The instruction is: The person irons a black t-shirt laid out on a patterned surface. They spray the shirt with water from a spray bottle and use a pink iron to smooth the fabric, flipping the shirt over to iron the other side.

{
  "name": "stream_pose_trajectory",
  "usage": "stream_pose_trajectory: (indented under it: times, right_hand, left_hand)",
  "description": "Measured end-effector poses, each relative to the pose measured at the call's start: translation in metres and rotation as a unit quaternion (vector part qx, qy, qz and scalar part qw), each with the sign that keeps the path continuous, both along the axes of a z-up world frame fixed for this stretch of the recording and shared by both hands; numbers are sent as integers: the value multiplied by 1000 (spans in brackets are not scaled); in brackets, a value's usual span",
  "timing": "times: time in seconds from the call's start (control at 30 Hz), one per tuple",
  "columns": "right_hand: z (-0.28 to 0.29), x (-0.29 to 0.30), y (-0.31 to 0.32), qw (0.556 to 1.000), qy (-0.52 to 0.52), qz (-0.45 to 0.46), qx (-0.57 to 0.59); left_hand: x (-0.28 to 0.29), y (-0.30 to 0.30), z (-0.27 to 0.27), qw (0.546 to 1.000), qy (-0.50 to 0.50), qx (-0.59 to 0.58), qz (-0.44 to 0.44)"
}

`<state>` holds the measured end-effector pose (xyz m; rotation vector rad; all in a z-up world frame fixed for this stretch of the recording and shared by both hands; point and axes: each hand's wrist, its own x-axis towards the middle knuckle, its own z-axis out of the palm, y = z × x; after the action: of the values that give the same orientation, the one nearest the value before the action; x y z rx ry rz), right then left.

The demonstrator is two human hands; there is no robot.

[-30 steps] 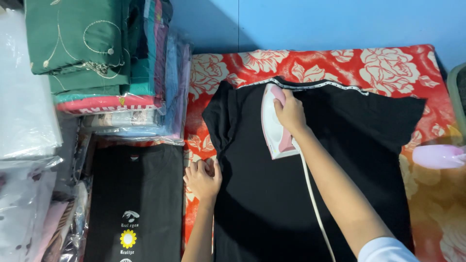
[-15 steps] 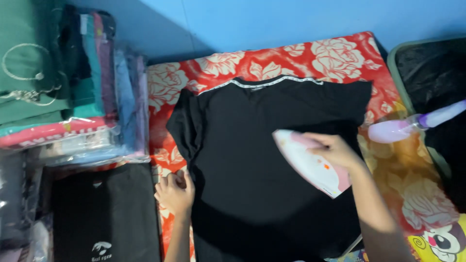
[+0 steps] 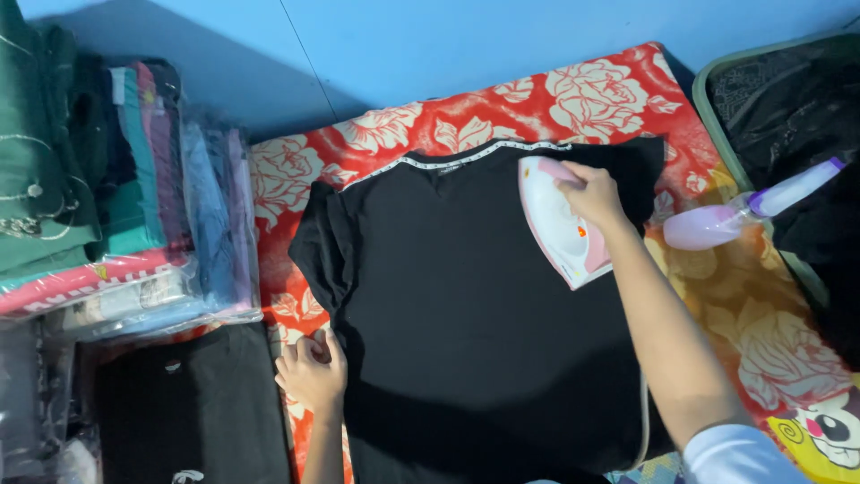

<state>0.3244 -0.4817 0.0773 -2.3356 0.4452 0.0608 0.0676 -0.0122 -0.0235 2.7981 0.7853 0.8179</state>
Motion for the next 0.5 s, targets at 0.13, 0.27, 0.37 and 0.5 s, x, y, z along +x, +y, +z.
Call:
stream_pose_trajectory:
  times: [0.13, 0.27, 0.37, 0.5]
  right_hand:
    - [6, 13, 9, 995, -1, -39, -92]
    - [2, 11, 7, 998, -33, 46, -31]
    - [24, 2, 21, 995, 39, 88, -9]
    - [8, 10, 18, 995, 8, 34, -97]
  left_hand:
    - [3, 0, 2, 1000, -5, -16, -4]
    - [1, 1, 1, 1000, 2, -16, -1]
    - [3, -1, -2, 1000, -2, -5, 2]
    - [3, 1, 2, 1000, -2, -4, -2]
